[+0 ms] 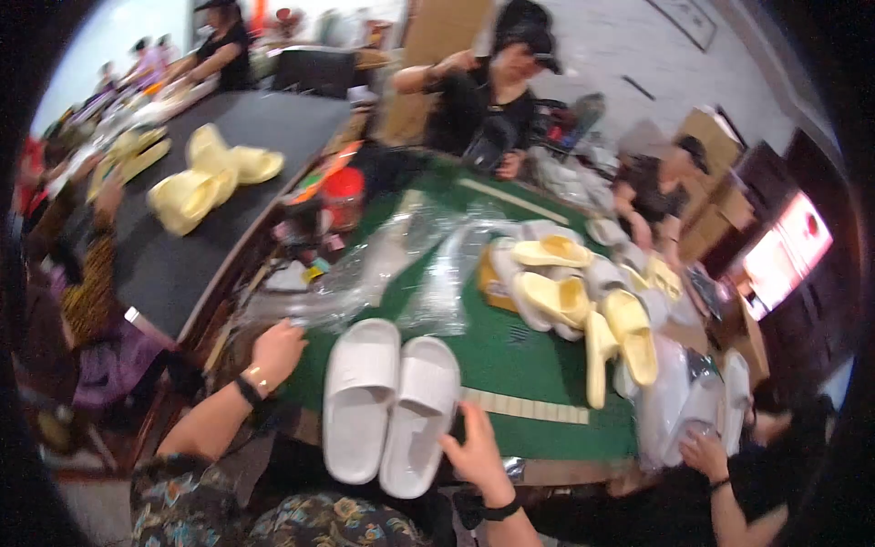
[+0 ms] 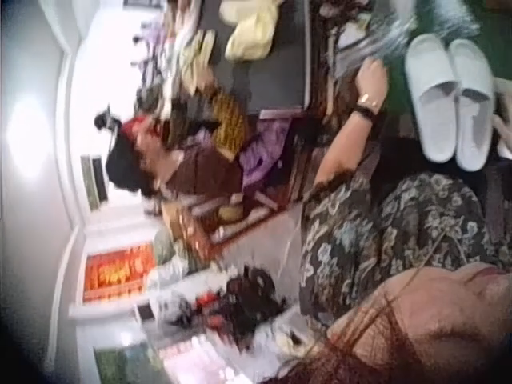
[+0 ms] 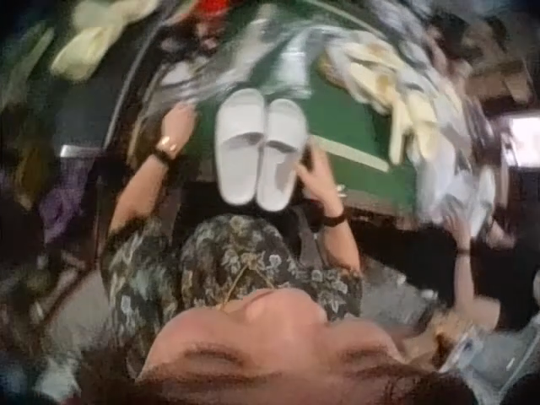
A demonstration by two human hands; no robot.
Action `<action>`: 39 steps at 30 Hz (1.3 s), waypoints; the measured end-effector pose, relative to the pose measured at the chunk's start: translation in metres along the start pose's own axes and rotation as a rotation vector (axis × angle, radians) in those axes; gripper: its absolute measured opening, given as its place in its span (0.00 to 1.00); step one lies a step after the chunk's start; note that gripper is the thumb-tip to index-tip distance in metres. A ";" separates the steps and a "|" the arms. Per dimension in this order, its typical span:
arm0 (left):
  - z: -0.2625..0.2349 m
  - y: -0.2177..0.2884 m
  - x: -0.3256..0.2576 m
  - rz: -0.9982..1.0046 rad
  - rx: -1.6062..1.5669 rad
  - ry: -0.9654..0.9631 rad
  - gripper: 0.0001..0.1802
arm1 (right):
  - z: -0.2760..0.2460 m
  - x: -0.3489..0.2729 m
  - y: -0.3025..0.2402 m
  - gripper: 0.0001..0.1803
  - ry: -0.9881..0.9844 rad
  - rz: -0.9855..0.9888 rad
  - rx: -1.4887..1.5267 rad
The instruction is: Inspecting and arranging plastic sandals for packaging in a factory finishing area.
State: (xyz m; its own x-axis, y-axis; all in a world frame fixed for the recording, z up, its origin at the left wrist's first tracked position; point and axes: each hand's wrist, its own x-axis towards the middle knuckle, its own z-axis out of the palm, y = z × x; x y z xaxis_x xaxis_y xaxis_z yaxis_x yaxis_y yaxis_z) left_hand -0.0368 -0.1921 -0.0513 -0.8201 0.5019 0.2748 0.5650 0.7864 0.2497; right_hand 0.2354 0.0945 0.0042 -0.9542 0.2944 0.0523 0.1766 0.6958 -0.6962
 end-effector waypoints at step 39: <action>-0.084 0.132 -0.064 -0.030 -1.851 -0.614 0.05 | 0.018 -0.004 -0.121 0.20 0.005 -0.075 0.588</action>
State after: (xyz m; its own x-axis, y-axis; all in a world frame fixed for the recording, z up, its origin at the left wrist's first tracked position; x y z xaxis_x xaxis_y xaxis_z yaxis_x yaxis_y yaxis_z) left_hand 0.0980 -0.1513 0.0420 -0.5139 0.8566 0.0458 -0.4008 -0.2870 0.8701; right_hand 0.2136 -0.0023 0.0751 -0.9574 0.2628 0.1194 -0.0564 0.2351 -0.9703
